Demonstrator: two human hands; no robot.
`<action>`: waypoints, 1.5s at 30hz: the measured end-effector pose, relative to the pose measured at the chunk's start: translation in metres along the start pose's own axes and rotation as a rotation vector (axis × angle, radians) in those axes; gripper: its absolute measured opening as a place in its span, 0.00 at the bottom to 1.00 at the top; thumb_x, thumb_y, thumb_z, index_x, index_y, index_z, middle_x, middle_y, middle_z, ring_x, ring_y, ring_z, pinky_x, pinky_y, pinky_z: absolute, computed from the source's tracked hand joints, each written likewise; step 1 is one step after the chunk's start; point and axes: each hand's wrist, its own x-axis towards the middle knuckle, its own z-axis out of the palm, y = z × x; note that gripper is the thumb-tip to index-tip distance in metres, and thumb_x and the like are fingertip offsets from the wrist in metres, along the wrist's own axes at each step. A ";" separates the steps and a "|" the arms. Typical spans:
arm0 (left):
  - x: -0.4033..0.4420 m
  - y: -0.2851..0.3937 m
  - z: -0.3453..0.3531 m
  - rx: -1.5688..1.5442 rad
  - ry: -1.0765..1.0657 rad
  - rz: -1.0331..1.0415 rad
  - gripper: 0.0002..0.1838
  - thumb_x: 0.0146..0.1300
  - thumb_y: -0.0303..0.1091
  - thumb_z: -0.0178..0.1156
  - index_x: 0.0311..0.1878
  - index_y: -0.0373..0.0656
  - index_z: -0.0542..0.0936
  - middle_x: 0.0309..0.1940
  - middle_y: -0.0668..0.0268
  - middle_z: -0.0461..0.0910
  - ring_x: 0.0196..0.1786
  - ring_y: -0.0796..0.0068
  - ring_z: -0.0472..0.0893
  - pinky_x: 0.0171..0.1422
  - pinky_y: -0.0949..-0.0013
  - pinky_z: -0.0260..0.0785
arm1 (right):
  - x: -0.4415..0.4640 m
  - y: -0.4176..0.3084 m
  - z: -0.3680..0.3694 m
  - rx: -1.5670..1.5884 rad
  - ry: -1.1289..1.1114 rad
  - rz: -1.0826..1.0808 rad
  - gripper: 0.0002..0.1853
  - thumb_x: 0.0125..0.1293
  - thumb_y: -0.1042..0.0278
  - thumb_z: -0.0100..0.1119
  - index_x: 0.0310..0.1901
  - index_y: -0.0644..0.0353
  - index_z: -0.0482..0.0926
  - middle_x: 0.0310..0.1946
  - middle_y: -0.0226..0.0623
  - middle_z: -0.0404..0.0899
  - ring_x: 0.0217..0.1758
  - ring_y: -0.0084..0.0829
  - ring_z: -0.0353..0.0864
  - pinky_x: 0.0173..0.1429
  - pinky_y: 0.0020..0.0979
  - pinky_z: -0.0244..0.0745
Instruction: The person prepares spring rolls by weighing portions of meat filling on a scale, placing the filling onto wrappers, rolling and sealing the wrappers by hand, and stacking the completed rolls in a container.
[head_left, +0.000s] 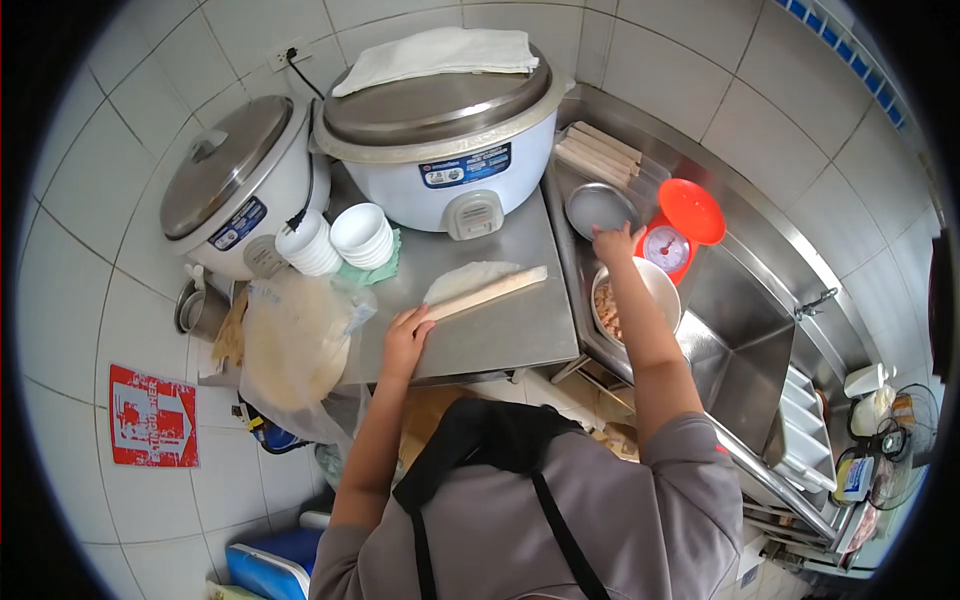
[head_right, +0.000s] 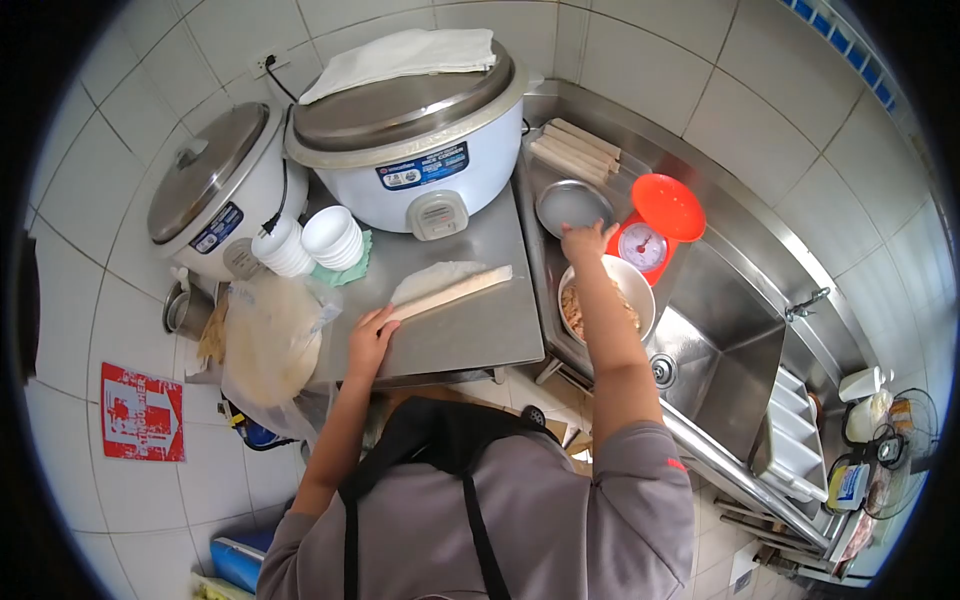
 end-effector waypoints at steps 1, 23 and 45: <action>0.000 0.002 -0.001 0.012 0.008 -0.006 0.16 0.52 0.32 0.64 0.45 0.37 0.79 0.39 0.58 0.79 0.42 0.58 0.77 0.47 0.65 0.69 | -0.002 0.001 -0.001 0.019 0.021 -0.009 0.30 0.70 0.48 0.31 0.37 0.62 0.83 0.41 0.37 0.82 0.66 0.47 0.60 0.66 0.67 0.36; -0.002 0.000 -0.001 -0.097 -0.003 -0.141 0.19 0.52 0.32 0.65 0.48 0.38 0.77 0.38 0.58 0.76 0.39 0.59 0.77 0.41 0.66 0.70 | -0.128 -0.208 -0.017 0.240 0.007 -0.467 0.30 0.68 0.50 0.38 0.52 0.74 0.71 0.60 0.55 0.64 0.66 0.47 0.60 0.68 0.45 0.51; 0.048 0.004 0.019 -0.128 -0.389 -0.080 0.17 0.47 0.34 0.67 0.41 0.39 0.81 0.37 0.58 0.78 0.44 0.56 0.76 0.50 0.62 0.68 | -0.087 -0.120 -0.036 0.725 -0.133 -0.870 0.13 0.49 0.68 0.64 0.38 0.58 0.80 0.38 0.41 0.78 0.47 0.43 0.74 0.52 0.39 0.69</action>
